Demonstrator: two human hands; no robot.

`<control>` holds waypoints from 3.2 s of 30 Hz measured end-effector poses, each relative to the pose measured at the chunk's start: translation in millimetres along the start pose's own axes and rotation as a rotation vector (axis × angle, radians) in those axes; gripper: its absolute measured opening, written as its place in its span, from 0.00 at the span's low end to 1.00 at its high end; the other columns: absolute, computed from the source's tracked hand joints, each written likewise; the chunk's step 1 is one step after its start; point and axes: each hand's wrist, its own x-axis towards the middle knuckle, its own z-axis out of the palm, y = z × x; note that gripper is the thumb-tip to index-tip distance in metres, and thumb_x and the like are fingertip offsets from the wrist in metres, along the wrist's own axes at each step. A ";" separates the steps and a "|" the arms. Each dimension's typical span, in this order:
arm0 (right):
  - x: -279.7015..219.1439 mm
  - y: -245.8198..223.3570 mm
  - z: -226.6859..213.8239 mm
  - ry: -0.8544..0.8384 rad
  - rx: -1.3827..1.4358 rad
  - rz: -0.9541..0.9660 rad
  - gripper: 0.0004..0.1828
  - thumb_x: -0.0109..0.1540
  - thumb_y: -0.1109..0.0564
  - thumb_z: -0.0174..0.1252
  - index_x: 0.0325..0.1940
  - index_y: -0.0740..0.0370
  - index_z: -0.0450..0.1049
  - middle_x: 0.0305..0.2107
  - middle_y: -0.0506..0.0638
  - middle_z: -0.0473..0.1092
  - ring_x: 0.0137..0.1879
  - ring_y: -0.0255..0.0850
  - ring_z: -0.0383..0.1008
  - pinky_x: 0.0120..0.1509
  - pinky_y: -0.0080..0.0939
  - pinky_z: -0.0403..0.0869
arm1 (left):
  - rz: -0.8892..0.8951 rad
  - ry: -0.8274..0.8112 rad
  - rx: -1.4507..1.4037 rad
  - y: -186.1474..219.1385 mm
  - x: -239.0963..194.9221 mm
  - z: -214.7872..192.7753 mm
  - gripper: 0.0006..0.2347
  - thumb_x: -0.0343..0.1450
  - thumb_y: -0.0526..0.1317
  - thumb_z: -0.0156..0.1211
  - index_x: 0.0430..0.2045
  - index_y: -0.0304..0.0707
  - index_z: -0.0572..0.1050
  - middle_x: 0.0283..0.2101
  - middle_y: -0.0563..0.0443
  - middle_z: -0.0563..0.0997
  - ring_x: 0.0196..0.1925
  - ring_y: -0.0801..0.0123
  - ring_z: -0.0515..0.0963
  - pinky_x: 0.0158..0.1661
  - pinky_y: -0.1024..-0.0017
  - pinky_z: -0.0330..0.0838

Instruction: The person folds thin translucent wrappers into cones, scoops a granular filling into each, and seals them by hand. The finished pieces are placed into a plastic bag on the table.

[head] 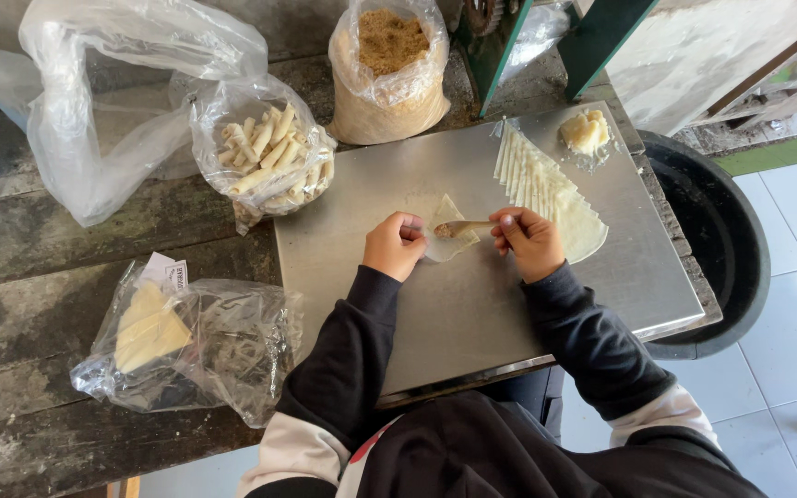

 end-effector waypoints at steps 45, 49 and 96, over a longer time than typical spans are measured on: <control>-25.1 -15.2 -6.6 -0.121 -0.075 -0.133 0.07 0.70 0.61 0.53 0.46 0.66 0.76 0.32 0.49 0.73 0.35 0.33 0.72 0.41 0.34 0.74 | -0.007 -0.025 0.009 6.8 -0.6 -1.3 0.14 0.65 0.33 0.67 0.43 0.29 0.77 0.31 0.50 0.84 0.28 0.76 0.84 0.30 0.77 0.79; -8.8 -45.3 -2.9 0.003 0.072 -0.182 0.10 0.72 0.59 0.52 0.46 0.69 0.75 0.32 0.50 0.73 0.33 0.33 0.71 0.37 0.34 0.72 | -0.028 0.006 -0.006 0.6 1.9 1.4 0.11 0.68 0.35 0.64 0.41 0.30 0.77 0.31 0.50 0.84 0.28 0.75 0.84 0.32 0.77 0.79; -15.8 -50.0 57.2 -0.218 -0.676 -0.568 0.11 0.60 0.65 0.62 0.48 0.64 0.77 0.40 0.56 0.74 0.42 0.50 0.77 0.46 0.43 0.76 | 0.708 -0.085 0.699 27.6 -17.7 -2.5 0.07 0.64 0.37 0.70 0.31 0.37 0.79 0.35 0.47 0.81 0.39 0.52 0.81 0.40 0.58 0.74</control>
